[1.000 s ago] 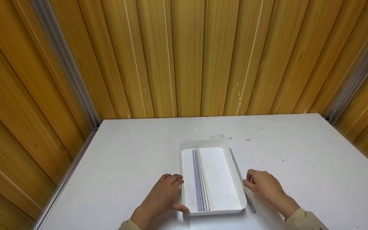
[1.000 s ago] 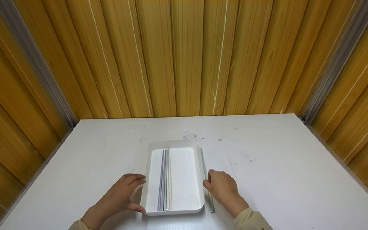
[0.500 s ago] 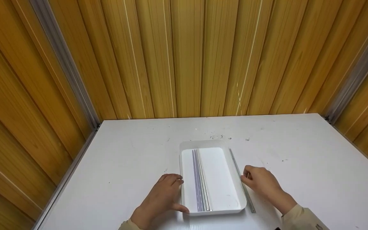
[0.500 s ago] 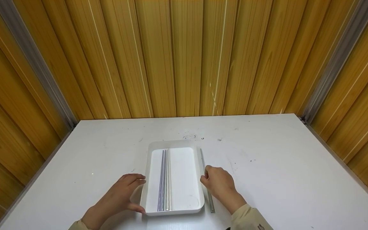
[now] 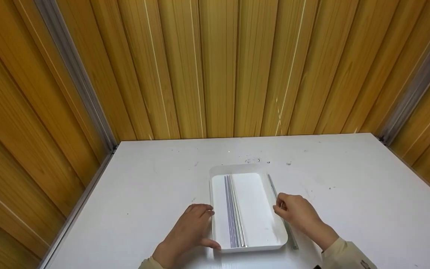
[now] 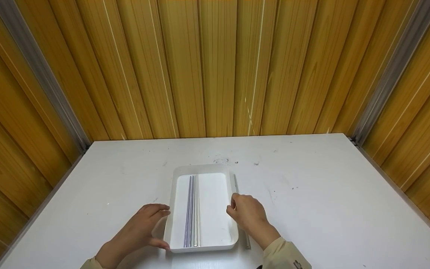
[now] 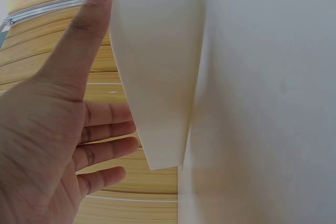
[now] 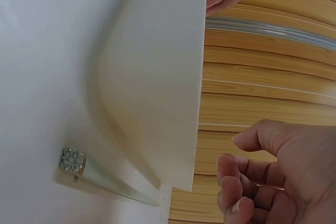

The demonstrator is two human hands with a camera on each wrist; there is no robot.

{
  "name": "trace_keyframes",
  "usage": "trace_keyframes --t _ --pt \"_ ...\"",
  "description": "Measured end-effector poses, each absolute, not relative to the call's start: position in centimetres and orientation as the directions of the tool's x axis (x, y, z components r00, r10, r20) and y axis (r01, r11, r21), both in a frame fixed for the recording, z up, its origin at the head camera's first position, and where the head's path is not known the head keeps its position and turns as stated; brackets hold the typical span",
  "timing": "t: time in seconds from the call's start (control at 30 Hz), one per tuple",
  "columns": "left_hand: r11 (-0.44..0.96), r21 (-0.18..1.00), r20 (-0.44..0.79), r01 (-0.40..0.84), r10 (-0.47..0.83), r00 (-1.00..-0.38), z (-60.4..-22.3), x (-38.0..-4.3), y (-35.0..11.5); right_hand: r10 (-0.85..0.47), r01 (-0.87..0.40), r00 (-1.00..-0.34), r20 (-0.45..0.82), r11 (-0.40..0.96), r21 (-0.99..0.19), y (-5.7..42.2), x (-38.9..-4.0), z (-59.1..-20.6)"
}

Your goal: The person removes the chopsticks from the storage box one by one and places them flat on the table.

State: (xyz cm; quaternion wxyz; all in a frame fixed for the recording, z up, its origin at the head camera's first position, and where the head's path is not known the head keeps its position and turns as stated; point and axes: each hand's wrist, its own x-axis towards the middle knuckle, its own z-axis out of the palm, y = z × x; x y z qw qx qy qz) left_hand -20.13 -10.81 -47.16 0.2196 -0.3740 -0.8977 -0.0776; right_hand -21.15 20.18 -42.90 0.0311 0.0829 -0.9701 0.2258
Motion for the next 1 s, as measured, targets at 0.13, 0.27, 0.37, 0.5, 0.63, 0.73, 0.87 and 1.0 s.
trace_keyframes --t 0.13,0.27,0.37,0.5,0.63,0.73,0.87,1.0 --pt "0.709 -0.011 0.450 0.705 0.633 -0.630 -47.2 -20.1 -10.8 -0.144 -0.171 -0.985 0.093 0.882 -0.439 19.7 -21.2 -43.0" --pt "0.708 -0.007 0.451 0.706 0.632 -0.630 -47.3 -20.1 -10.8 -0.156 -0.183 -0.983 0.099 0.880 -0.439 19.2 -21.2 -43.0" --pt "0.709 -0.015 0.456 0.706 0.633 -0.626 -47.3 -20.1 -10.8 -0.166 -0.195 -0.981 0.102 0.877 -0.439 18.8 -21.3 -43.2" --pt "0.704 -0.028 0.474 0.709 0.634 -0.611 -47.4 -20.1 -10.9 -0.185 -0.212 -0.977 0.104 0.875 -0.436 18.3 -21.3 -43.4" --pt "0.690 -0.048 0.513 0.722 0.637 -0.575 -47.5 -20.2 -10.8 -0.197 -0.220 -0.975 0.100 0.874 -0.433 17.8 -21.3 -43.7" --pt "0.687 -0.049 0.525 0.725 0.635 -0.566 -47.5 -20.1 -10.9 -0.205 -0.227 -0.974 0.098 0.872 -0.434 17.4 -21.2 -43.8" --pt "0.693 -0.033 0.510 0.720 0.631 -0.585 -47.4 -20.1 -10.9 -0.230 -0.255 -0.967 0.109 0.866 -0.430 17.0 -21.0 -43.9" --pt "0.701 -0.025 0.488 0.713 0.631 -0.603 -47.3 -20.0 -10.8 -0.247 -0.274 -0.962 0.118 0.860 -0.430 16.6 -21.0 -44.2"
